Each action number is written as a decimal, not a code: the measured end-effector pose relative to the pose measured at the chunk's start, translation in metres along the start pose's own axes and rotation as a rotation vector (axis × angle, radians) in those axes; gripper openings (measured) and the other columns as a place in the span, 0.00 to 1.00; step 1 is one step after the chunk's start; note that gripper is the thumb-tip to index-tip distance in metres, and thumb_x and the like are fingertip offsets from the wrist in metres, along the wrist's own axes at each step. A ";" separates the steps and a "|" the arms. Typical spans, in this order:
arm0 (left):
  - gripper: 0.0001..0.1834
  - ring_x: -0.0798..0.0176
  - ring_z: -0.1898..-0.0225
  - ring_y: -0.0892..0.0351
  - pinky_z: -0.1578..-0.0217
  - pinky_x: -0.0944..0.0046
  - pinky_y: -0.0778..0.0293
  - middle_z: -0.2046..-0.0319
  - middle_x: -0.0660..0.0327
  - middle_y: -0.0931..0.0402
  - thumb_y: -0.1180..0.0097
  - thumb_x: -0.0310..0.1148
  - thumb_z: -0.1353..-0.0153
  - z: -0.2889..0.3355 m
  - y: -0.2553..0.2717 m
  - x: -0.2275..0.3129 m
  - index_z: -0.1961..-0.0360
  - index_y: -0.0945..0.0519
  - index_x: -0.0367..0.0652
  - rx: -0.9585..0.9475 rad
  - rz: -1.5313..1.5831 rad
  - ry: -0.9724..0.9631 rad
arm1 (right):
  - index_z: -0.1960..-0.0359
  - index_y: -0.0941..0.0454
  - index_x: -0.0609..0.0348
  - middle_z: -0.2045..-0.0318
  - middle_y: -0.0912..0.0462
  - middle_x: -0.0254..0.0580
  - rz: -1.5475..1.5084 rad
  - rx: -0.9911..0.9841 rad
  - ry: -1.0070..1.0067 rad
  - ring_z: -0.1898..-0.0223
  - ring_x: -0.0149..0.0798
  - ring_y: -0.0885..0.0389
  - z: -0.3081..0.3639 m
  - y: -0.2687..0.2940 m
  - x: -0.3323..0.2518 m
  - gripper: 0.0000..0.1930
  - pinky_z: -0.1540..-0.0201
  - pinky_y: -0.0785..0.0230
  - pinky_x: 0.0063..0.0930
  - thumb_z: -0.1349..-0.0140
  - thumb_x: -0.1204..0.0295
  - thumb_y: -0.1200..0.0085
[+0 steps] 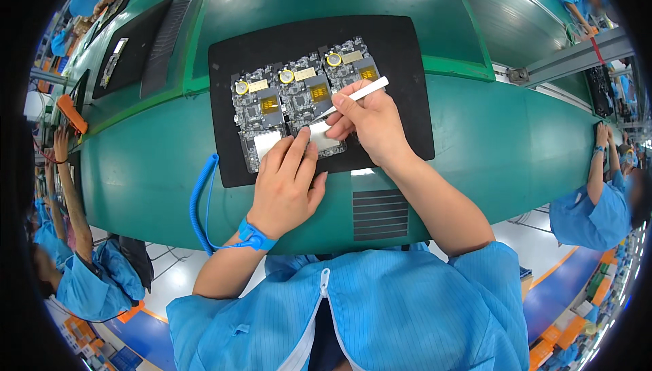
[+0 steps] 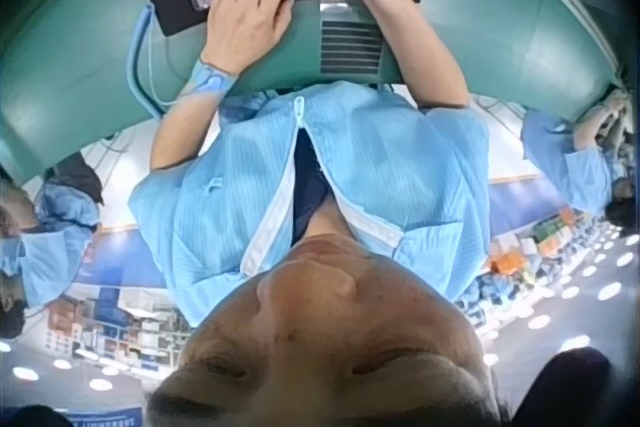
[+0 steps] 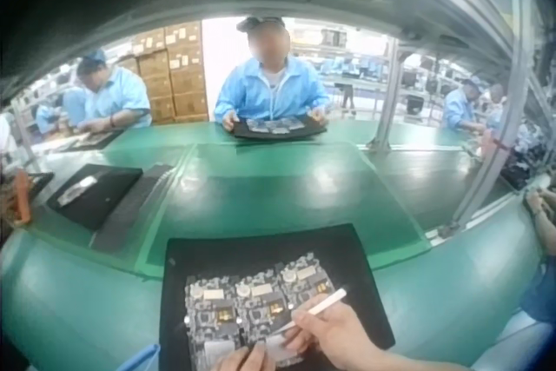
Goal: The person uses tweezers to pick up small rectangular components from a sheet and places them onto specific areas of circuit boards. The person repeats this process for multiple boards, handling the components with precision and occasionally adjusting their position on the board.
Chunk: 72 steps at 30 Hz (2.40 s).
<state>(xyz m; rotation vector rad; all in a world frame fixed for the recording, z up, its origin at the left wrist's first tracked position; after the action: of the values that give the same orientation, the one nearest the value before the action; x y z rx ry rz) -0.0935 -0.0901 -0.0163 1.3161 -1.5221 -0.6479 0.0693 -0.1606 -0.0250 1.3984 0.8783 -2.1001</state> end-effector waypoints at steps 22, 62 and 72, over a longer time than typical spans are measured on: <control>0.25 0.48 0.48 0.31 0.50 0.54 0.33 0.50 0.48 0.30 0.39 0.31 0.53 0.003 -0.003 0.002 0.53 0.26 0.30 0.016 0.002 0.005 | 0.60 0.32 0.64 0.76 0.21 0.45 -0.044 -0.028 -0.004 0.79 0.33 0.19 -0.001 0.001 0.003 0.10 0.75 0.26 0.23 0.36 0.70 0.49; 0.27 0.44 0.46 0.32 0.45 0.55 0.33 0.50 0.41 0.31 0.39 0.29 0.55 0.007 -0.009 0.012 0.52 0.26 0.25 0.054 -0.025 0.028 | 0.66 0.27 0.65 0.74 0.19 0.40 0.573 -0.032 0.648 0.75 0.30 0.17 0.028 -0.015 0.014 0.05 0.75 0.26 0.21 0.38 0.75 0.47; 0.25 0.43 0.45 0.33 0.44 0.54 0.33 0.50 0.40 0.31 0.39 0.28 0.55 0.007 -0.010 0.012 0.55 0.26 0.25 0.049 -0.013 0.023 | 0.67 0.27 0.60 0.73 0.21 0.40 0.870 -0.125 1.195 0.76 0.40 0.21 0.034 -0.020 0.009 0.08 0.74 0.28 0.27 0.49 0.79 0.42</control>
<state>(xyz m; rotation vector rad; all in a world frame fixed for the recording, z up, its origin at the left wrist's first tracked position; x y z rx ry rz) -0.0953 -0.1055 -0.0237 1.3673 -1.5210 -0.6052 0.0308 -0.1722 -0.0186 2.3669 0.5347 -0.4600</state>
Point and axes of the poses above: each hand's wrist, its own z-axis away from the middle knuckle, its own y-axis out of the back of the hand, x = y × z, the point moved 3 cm from there along -z, towards the middle knuckle
